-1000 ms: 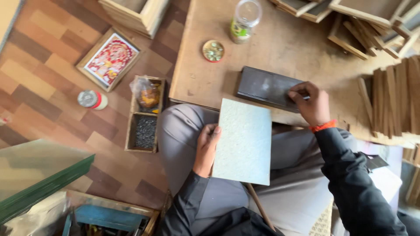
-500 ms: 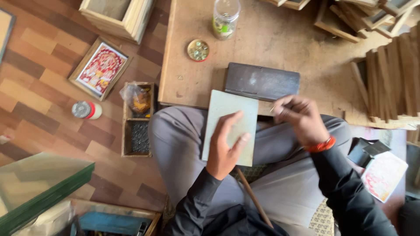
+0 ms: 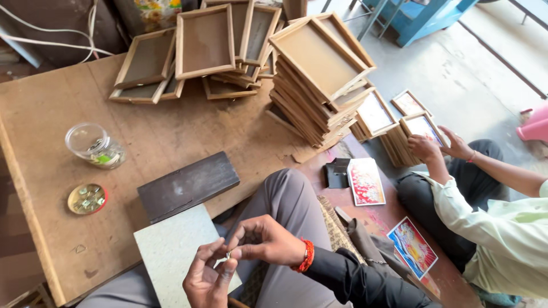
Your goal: The person assembles picture frames by placing backing boards into wooden frames, inserting small metal fasteners, and hammering them in. They repeat this process for multiple frames, stacking completed units aside.
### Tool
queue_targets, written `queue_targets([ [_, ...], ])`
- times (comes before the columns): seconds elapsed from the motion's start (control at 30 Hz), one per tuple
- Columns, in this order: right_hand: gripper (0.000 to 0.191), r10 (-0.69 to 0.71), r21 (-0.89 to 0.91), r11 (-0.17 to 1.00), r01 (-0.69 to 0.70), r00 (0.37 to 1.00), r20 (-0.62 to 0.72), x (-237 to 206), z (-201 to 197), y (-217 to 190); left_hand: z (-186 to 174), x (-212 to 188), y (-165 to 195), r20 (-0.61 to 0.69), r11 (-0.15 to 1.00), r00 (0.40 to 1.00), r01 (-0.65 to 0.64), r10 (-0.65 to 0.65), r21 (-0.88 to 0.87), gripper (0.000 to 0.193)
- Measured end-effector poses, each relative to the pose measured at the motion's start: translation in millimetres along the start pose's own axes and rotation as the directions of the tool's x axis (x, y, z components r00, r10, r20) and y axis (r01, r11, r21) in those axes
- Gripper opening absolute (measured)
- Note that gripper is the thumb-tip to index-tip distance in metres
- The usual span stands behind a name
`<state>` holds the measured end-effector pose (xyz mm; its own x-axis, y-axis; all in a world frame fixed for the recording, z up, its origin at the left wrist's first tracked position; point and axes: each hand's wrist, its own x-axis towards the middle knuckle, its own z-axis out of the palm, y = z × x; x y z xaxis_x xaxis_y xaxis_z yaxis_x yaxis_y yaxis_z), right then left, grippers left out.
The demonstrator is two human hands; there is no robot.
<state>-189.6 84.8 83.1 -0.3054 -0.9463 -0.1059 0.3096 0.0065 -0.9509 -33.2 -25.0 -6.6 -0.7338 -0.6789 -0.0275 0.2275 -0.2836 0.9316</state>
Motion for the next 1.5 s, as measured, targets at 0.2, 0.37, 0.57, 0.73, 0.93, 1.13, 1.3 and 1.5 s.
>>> queue_targets([
  [0.2,0.013,0.006,-0.096,0.995,-0.016,0.995,-0.102,-14.3,0.3,-0.4,-8.7,-4.8,-35.9,0.018,0.997,0.997,-0.071,0.071,-0.015,0.017],
  [0.37,0.014,0.004,-0.009,1.000,-0.004,0.995,-0.096,-22.9,2.8,1.7,-35.3,-4.6,-71.4,0.073,0.990,0.989,0.121,-0.125,0.067,0.013],
  [0.57,0.016,0.060,0.128,0.990,-0.052,0.996,-0.063,-28.2,-6.0,10.2,-68.4,2.7,-127.5,0.330,0.992,0.943,0.012,0.030,-0.125,0.025],
  [0.73,0.018,0.028,0.064,0.998,-0.025,0.998,-0.057,-32.6,-9.7,14.7,-84.7,1.3,-153.0,0.398,0.987,0.917,0.026,0.041,-0.160,0.023],
  [0.93,0.017,-0.028,-0.029,0.999,0.027,0.999,-0.040,-37.6,-12.3,8.8,-87.1,3.7,-167.2,0.375,0.999,0.927,0.029,-0.016,-0.030,0.037],
  [1.13,0.012,-0.209,-0.353,0.915,0.195,0.978,0.000,-41.8,-16.6,-6.9,-92.7,9.5,-166.5,0.413,0.969,0.881,0.167,-0.230,0.183,0.033],
  [1.3,0.015,-0.160,-0.352,0.926,0.139,0.987,-0.031,-43.7,-13.5,-7.6,-88.8,8.9,-180.6,0.373,0.991,0.924,-0.114,0.080,0.070,0.028],
  [1.5,0.020,-0.084,-0.264,0.961,0.080,0.996,-0.006,-42.7,-11.7,3.3,-77.2,-0.9,-190.3,0.295,0.923,0.909,-0.349,0.294,0.158,0.023],
])
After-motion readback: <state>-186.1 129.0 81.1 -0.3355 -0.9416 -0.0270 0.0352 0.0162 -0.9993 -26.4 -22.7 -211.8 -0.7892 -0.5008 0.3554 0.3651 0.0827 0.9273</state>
